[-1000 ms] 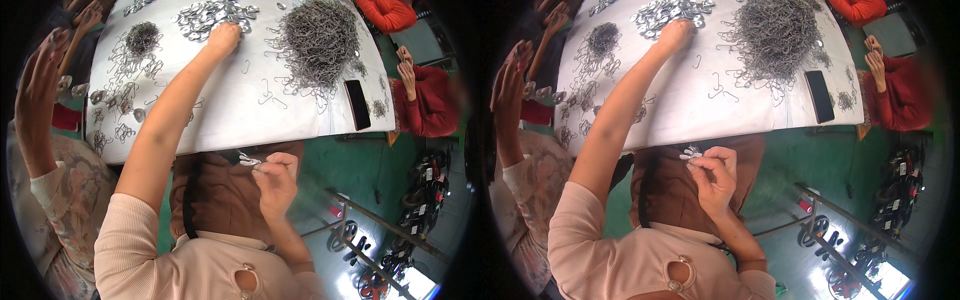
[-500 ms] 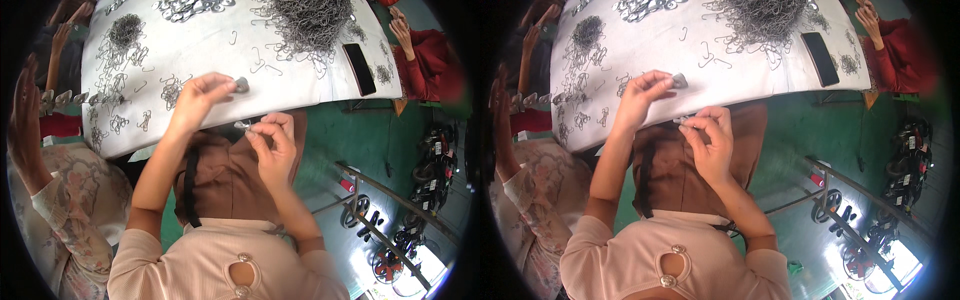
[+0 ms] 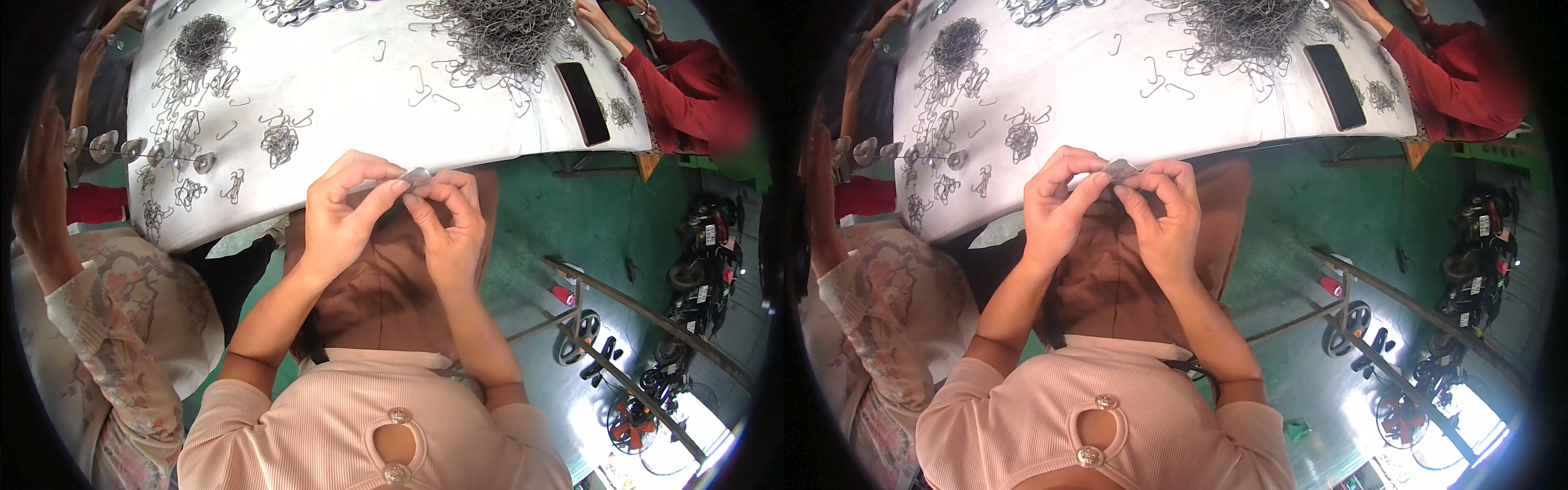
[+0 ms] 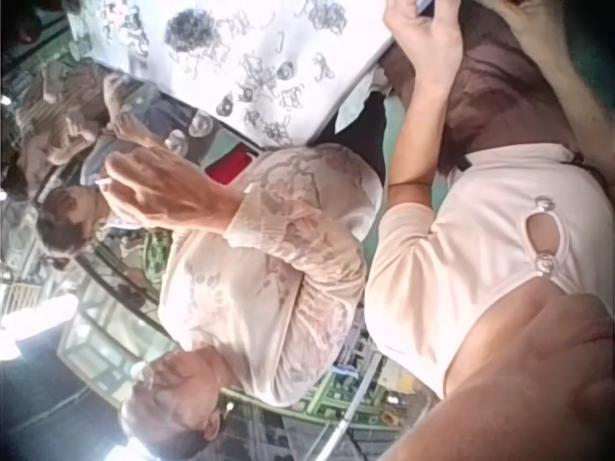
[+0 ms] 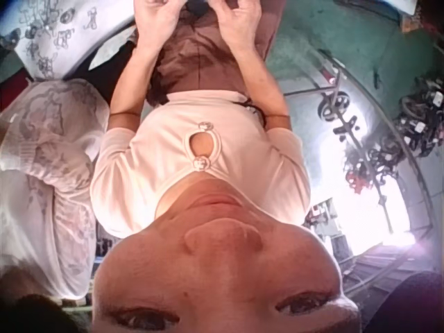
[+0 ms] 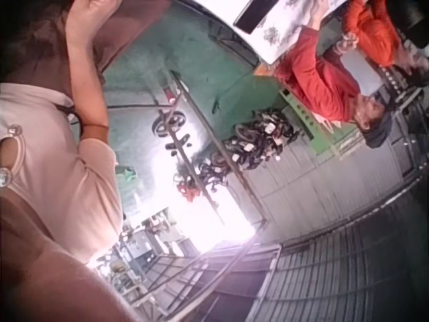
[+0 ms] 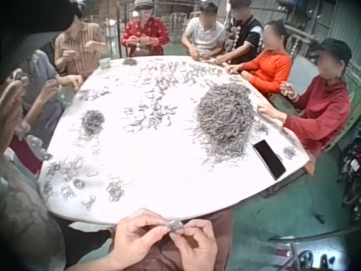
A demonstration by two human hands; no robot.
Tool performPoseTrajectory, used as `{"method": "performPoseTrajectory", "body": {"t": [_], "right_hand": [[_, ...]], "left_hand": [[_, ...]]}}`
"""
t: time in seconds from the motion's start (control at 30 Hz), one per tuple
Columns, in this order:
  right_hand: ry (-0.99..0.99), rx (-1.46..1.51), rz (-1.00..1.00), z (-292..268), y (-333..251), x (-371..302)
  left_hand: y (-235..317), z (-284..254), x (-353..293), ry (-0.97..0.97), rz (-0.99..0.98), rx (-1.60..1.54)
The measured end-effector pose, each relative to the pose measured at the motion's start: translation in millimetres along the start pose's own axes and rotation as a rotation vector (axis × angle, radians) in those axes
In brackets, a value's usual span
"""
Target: The person repeatedly picks up small metal discs and wire hooks from a table, inserts the hooks into the discs, and places the assembled units onto a hanging rack. The process is continuous and repetitive, with other workers performing similar tasks nearby.
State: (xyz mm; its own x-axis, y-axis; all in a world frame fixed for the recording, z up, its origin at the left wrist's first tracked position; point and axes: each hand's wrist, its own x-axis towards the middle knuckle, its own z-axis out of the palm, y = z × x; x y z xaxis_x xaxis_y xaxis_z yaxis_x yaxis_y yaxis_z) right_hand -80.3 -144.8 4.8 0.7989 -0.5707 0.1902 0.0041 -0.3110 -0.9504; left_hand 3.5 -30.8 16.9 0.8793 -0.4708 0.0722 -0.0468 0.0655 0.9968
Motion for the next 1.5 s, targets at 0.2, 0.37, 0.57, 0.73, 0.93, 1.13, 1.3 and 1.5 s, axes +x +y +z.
{"method": "performPoseTrajectory", "body": {"t": [0.2,0.37,0.57,0.73,0.93,1.13,1.3,1.5], "right_hand": [[-0.218,-0.050,0.236,-34,13,44],[-0.238,-0.421,0.045,-30,72,146],[-0.451,-1.068,0.233,46,41,194],[-0.456,-1.076,0.171,41,54,197],[-0.278,-0.771,-0.003,0,69,210],[-0.673,-1.000,-0.254,-17,57,205],[-0.731,-1.118,-0.479,-14,70,193],[-0.520,-0.196,0.098,-23,48,162]], "left_hand": [[-3,-7,-6,0.030,-0.036,-0.034],[-1,-5,-8,-0.020,0.032,0.011],[-4,-13,-14,-0.082,0.018,0.021],[-3,-13,-15,-0.079,0.035,0.064],[-3,-13,-15,-0.021,0.024,0.031],[-3,-17,-16,-0.066,0.056,0.037],[2,-13,-16,-0.002,0.049,0.020],[5,-5,-14,0.022,0.049,-0.010]]}}
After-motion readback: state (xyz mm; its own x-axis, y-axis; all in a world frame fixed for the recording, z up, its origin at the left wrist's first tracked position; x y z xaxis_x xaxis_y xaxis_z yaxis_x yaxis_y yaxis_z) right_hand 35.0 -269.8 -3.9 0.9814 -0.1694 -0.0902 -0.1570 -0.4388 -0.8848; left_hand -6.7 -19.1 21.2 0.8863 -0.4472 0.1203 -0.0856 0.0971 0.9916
